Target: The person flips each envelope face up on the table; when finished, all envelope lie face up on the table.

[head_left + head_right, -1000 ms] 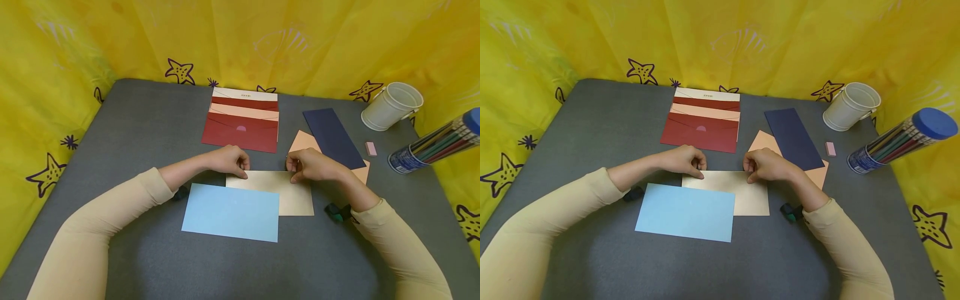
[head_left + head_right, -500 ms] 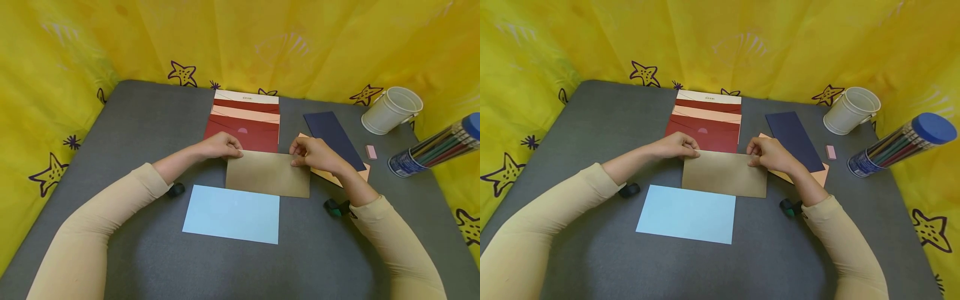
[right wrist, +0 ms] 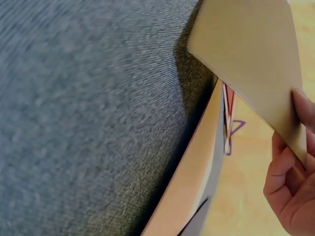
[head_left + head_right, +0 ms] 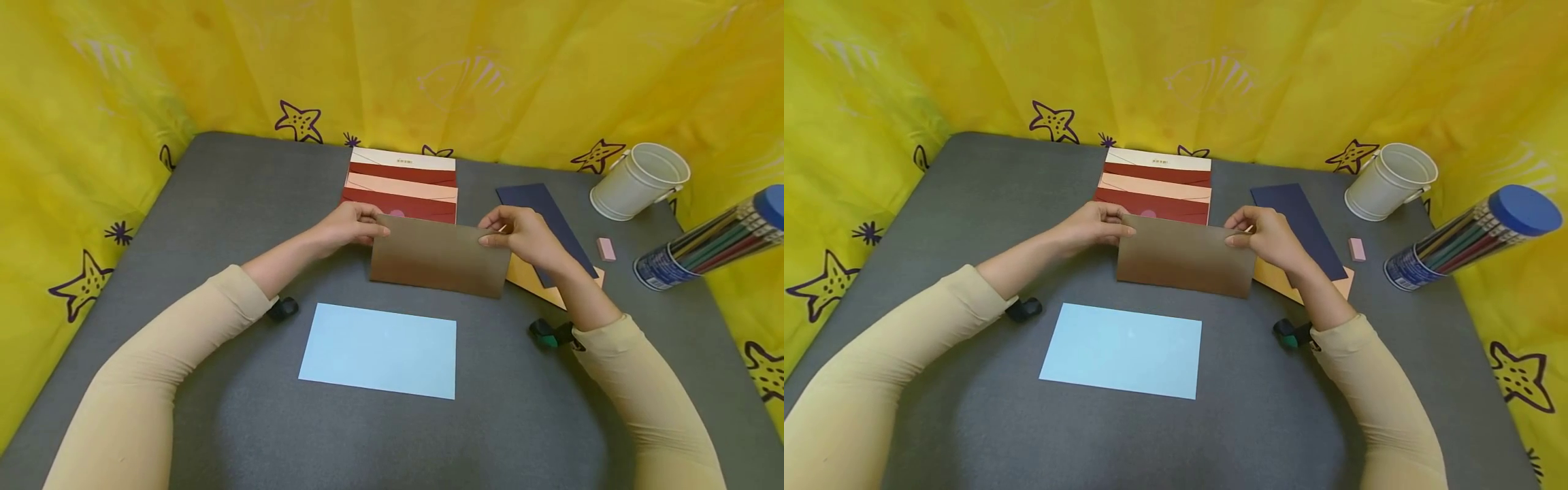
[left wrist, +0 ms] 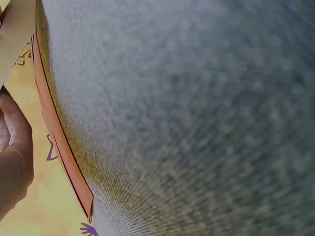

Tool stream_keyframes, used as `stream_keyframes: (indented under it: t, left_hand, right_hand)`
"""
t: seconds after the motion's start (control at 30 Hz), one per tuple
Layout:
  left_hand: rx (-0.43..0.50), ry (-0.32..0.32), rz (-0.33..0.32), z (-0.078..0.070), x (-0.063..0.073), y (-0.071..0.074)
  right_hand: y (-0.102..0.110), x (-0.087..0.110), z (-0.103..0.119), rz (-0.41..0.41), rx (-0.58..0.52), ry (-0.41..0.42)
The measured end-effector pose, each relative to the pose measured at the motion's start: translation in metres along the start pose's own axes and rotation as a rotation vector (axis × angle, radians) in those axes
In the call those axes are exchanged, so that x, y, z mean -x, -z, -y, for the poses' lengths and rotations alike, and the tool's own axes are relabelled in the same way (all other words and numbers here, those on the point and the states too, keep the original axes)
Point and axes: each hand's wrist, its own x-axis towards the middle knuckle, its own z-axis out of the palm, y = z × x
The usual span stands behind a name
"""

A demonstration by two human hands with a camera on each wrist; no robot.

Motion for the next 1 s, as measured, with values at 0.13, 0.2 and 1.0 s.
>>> stream_keyframes:
  t: [0.13,0.2,1.0]
  left_hand:
    - [0.049,-0.025,-0.070,-0.003,-0.002,0.006]
    - [0.062,-0.039,-0.115,-0.005,-0.003,0.010]
    - [0.478,-0.168,-0.152,-0.005,0.000,0.049]
  right_hand:
    - [0.001,-0.002,0.002,-0.073,-0.103,-0.045]
    - [0.003,-0.004,0.002,-0.107,-0.182,-0.071]
    - [-0.008,-0.021,0.001,-0.371,-0.763,0.078]
